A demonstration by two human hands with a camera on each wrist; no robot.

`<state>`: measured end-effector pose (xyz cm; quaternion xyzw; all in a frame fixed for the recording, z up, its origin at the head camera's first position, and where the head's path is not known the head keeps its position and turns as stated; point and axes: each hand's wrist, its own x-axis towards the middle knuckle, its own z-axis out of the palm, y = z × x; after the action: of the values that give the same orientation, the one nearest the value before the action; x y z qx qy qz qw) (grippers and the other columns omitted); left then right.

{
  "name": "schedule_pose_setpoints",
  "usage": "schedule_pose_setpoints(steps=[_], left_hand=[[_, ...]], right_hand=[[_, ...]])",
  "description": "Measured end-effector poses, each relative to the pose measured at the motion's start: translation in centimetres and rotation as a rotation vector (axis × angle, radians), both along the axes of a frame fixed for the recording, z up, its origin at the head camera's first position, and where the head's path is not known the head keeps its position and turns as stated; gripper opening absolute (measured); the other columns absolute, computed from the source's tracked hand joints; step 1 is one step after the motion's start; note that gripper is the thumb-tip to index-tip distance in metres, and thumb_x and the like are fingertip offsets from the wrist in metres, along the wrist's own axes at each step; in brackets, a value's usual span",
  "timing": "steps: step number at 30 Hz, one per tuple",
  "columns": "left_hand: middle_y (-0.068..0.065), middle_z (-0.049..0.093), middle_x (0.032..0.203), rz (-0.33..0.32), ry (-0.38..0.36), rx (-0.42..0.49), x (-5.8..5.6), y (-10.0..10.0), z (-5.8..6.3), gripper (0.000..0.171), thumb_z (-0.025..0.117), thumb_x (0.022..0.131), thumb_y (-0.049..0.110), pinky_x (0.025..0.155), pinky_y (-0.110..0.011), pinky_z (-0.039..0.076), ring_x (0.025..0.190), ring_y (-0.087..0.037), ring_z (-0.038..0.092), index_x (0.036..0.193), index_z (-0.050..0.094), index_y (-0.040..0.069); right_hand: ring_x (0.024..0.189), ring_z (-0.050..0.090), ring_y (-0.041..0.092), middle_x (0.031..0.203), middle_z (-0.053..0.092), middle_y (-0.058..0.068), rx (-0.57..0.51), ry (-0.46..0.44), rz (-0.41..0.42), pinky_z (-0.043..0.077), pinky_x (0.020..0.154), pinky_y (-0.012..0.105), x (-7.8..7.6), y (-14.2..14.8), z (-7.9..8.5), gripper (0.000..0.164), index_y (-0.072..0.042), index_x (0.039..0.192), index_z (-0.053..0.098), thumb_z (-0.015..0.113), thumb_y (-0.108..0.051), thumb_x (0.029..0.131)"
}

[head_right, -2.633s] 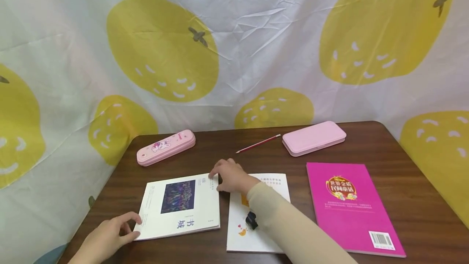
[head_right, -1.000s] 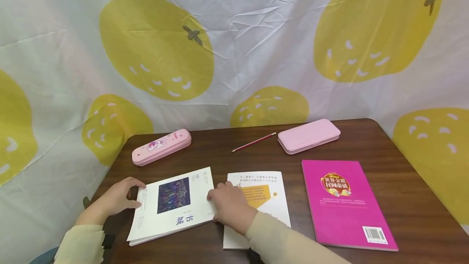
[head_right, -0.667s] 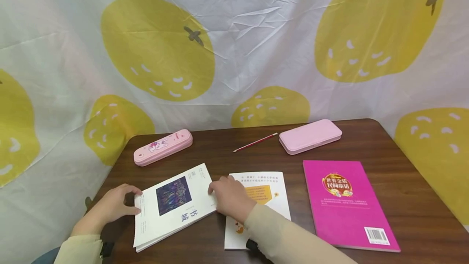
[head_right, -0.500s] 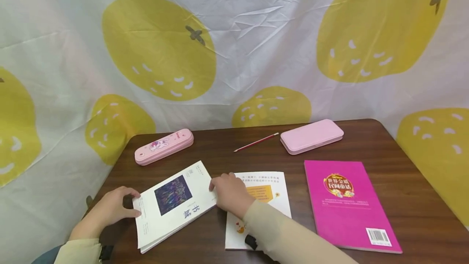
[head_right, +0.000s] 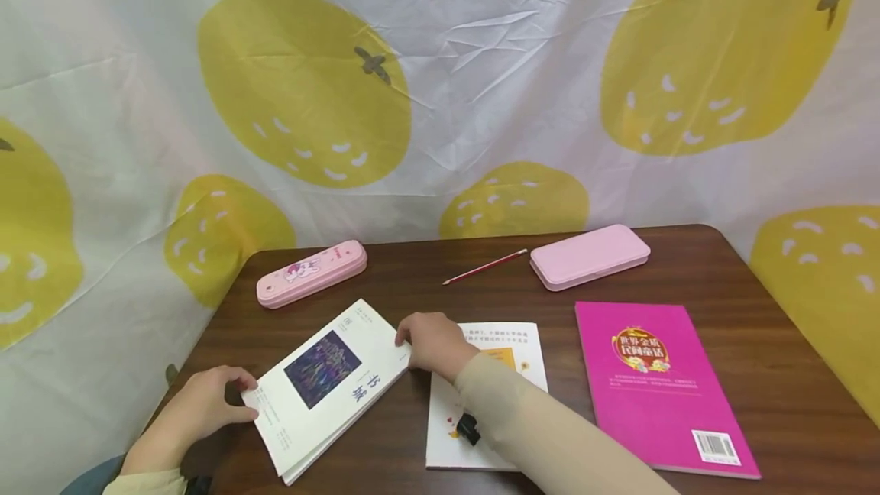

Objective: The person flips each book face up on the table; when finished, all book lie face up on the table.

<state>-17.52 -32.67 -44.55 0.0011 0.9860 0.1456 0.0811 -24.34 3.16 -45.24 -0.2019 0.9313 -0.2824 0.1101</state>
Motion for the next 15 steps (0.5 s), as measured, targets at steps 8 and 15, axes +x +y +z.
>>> schedule_pose_setpoints(steps=[8,15], left_hand=[[0.005,0.063,0.083,-0.023,-0.026,0.004,1.1,-0.1,0.1,0.041,0.097,0.063,0.029,0.063,-0.035,0.044,0.074,-0.013,0.054,0.094,0.071,0.022],[0.007,0.061,0.078,-0.019,-0.055,0.036,2.0,-0.5,0.1,0.039,0.097,0.061,0.021,0.064,-0.034,0.042,0.070,-0.013,0.052,0.088,0.070,0.024]], right_hand=[[0.078,0.060,0.016,0.086,0.072,0.001,-0.026,0.043,-0.060,0.049,0.073,0.036,-0.9,0.0,-0.6,0.025,-0.017,0.095,0.077,0.086,-0.008,0.074],[0.080,0.062,0.017,0.088,0.074,0.000,-0.022,0.094,-0.075,0.051,0.073,0.038,-1.7,-0.9,-0.7,0.020,-0.017,0.094,0.077,0.087,-0.013,0.077]])
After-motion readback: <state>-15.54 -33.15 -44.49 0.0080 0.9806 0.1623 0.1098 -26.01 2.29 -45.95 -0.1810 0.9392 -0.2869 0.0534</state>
